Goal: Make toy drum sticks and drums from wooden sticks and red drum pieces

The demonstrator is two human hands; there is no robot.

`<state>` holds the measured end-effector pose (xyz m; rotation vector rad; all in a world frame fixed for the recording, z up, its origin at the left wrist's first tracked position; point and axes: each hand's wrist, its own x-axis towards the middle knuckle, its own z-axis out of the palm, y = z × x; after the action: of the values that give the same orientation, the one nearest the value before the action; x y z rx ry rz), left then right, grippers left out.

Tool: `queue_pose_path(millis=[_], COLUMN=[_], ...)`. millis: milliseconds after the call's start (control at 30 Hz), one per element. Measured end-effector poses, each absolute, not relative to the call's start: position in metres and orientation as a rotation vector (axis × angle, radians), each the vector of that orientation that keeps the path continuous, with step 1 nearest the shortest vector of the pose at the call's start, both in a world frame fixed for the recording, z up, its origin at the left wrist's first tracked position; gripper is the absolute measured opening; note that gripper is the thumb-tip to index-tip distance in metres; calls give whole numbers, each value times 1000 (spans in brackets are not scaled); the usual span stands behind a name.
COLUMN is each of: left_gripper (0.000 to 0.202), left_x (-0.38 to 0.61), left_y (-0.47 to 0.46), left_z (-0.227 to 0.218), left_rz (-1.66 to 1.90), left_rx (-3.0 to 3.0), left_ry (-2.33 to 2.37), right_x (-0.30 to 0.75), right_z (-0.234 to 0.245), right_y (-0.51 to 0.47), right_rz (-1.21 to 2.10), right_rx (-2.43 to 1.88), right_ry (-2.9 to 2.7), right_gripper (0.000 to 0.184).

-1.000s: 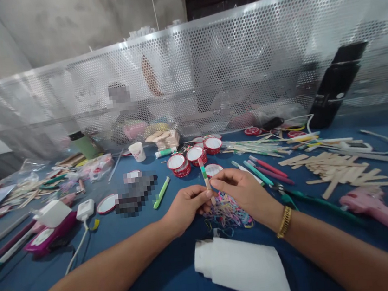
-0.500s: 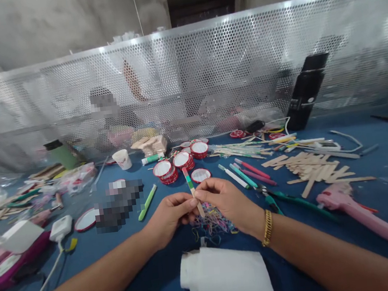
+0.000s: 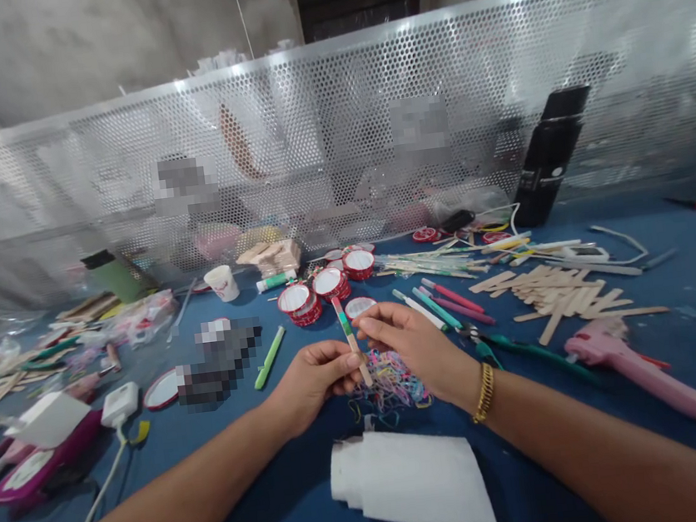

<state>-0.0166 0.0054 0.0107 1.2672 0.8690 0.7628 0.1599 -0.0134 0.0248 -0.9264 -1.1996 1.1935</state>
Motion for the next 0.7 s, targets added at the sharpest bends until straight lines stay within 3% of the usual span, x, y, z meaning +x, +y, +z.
queue_pose_path(millis=[300,700], left_gripper=[37,34], left_x=[-14,-16], left_y=[4,6], left_z=[14,9], left_rz=[803,832], left_rx=[1255,1233], left_ry=[918,876], right_x=[190,190], right_z=[28,33], right_y=[12,7], right_rz=[909,863], right_rx=[-929,-937], right_ry=[-880,-885], right_gripper=[28,24])
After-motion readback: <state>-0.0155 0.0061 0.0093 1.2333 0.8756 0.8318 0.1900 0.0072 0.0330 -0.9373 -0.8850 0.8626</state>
